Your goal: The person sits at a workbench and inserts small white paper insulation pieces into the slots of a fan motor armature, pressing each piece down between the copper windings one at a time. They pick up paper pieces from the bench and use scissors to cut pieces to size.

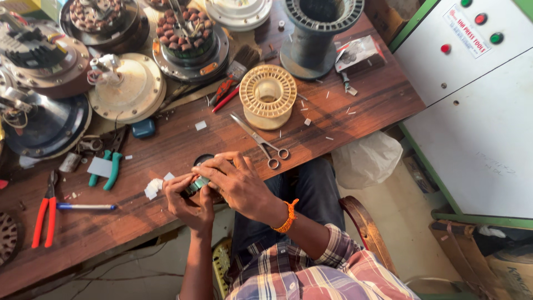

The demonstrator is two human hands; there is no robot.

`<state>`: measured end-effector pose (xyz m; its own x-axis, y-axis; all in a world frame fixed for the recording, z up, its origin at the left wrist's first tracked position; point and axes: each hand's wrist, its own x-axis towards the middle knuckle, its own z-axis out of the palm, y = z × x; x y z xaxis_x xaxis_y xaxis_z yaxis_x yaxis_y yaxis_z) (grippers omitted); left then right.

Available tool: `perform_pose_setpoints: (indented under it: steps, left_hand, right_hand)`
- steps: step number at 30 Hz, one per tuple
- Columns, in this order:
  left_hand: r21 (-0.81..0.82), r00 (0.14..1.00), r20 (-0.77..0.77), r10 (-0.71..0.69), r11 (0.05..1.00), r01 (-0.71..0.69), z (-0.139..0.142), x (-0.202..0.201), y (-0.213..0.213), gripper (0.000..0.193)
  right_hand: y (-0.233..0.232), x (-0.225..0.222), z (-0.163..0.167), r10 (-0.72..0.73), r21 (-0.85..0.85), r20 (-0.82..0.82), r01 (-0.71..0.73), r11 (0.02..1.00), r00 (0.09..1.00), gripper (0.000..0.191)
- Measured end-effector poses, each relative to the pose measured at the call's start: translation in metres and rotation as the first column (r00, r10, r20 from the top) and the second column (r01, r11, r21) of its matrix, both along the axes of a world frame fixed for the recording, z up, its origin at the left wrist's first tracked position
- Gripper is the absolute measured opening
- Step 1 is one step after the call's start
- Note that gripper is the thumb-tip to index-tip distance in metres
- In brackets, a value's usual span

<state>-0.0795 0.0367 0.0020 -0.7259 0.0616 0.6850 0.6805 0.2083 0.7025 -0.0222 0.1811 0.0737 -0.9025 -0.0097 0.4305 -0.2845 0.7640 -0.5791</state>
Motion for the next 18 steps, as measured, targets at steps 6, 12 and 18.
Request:
perform_pose_setpoints:
  steps: [6,12,18]
  left_hand:
    - [0.092,0.995,0.102,-0.024,0.996,0.015,-0.005,0.0,0.003,0.029]
    - [-0.109,0.992,0.12,-0.045,0.992,0.059,0.025,-0.004,0.002,0.032]
    - [-0.244,0.997,-0.079,-0.01,0.97,-0.01,0.042,-0.007,0.002,0.03]
  right_hand:
    - [-0.001,0.004,-0.006,0.028,-0.095,-0.042,-0.032,0.995,0.999,0.054]
    - [0.004,-0.004,-0.014,-0.023,-0.271,-0.087,-0.001,0.963,0.996,0.053]
    - [0.005,-0.012,-0.019,-0.014,-0.289,-0.119,-0.021,0.957,0.993,0.048]
